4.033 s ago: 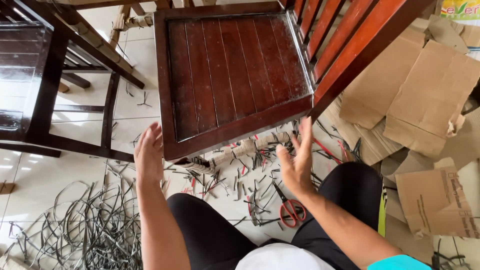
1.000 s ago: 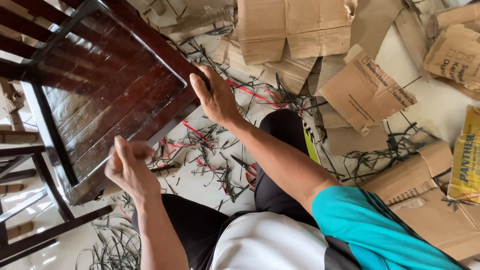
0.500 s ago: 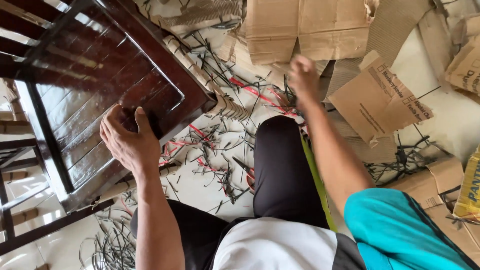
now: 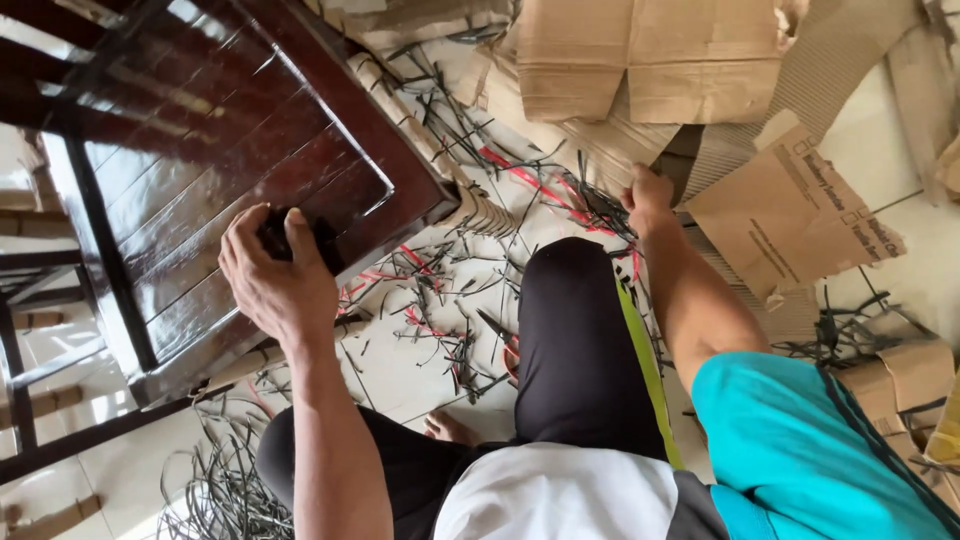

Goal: The person is wrapping a wooden chair seat with cardboard and securing it with plastic ties using a threading hook.

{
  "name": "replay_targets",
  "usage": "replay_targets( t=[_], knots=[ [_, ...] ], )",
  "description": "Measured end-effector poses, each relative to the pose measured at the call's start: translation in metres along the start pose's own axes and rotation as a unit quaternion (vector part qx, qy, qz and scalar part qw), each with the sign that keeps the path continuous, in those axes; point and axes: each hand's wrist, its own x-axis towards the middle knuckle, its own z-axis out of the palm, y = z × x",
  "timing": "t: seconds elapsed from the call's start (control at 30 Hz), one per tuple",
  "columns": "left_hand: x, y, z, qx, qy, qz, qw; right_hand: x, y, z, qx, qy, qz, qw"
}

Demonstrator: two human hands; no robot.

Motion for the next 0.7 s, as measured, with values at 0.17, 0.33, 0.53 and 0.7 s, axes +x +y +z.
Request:
replay_targets(
  t=[0.17, 0.33, 0.53, 0.7],
  knots=[
    [0.002, 0.005, -0.002, -0.008, 0.007, -0.005, 1.0, -0.069, -0.057, 0.02, -0.004, -0.09, -0.064, 0.994],
    [0.006, 0.017, -0.011, -0.014, 0.006, -0.008, 1.0, -0.203, -0.185, 0.03, 0.127, -0.116, -0.141, 0.975],
    [0.004, 0.012, -0.014, -0.018, 0.009, -0.011, 1.0, -0.338, -0.281, 0.008, 0.292, -0.389, -0.251, 0.837],
    [0.001, 0.0, -0.011, -0.05, -0.01, 0.014, 0.999, -0.377, -0.302, -0.019, 0.386, -0.585, -0.181, 0.69]
  ],
)
